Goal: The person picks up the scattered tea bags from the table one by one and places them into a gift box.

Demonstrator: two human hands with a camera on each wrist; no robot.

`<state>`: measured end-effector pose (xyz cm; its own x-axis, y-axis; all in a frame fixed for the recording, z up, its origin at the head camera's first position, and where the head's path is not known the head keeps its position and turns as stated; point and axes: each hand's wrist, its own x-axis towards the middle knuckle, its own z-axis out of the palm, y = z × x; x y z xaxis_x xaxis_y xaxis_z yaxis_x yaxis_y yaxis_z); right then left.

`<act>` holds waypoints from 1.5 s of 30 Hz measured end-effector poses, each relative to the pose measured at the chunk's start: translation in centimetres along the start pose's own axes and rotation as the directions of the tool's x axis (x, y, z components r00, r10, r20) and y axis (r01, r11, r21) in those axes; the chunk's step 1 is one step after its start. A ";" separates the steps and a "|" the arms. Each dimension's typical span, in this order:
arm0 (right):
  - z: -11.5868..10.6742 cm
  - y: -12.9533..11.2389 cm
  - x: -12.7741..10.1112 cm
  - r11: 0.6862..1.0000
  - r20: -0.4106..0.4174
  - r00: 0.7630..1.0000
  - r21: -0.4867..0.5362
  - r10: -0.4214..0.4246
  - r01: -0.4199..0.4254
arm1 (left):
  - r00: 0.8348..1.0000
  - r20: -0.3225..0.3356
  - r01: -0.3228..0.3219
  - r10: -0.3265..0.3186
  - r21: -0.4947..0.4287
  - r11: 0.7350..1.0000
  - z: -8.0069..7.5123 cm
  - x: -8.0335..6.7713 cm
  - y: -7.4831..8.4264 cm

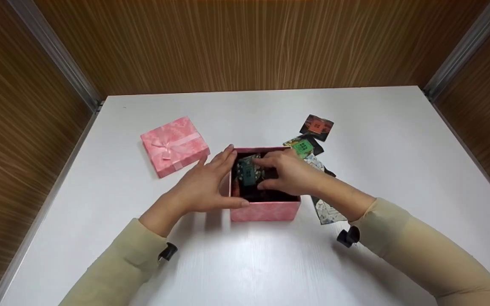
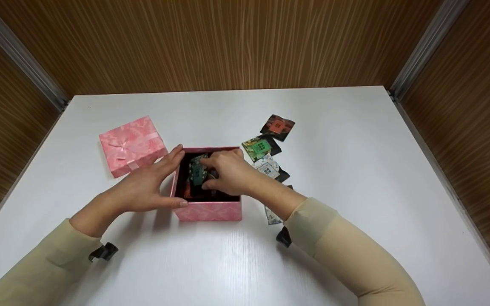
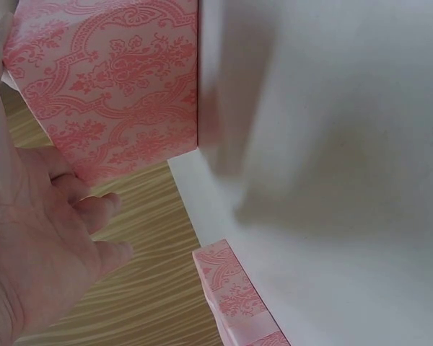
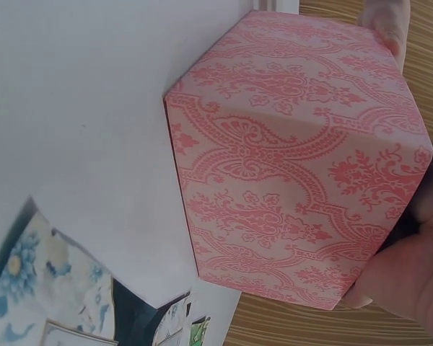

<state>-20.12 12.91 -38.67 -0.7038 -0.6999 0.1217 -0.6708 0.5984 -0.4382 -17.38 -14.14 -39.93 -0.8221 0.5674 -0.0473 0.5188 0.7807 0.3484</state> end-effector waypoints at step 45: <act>-0.2 0.0 0.1 0.995 0.017 1.000 -0.095 -0.006 0.008 | 1.000 -0.016 0.007 -0.007 -0.007 1.000 0.2 0.0 0.0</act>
<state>-20.26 12.94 -38.46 -0.6954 -0.7103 0.1091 -0.6955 0.6270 -0.3510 -17.33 -14.03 -40.12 -0.8295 0.5574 -0.0349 0.5111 0.7828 0.3550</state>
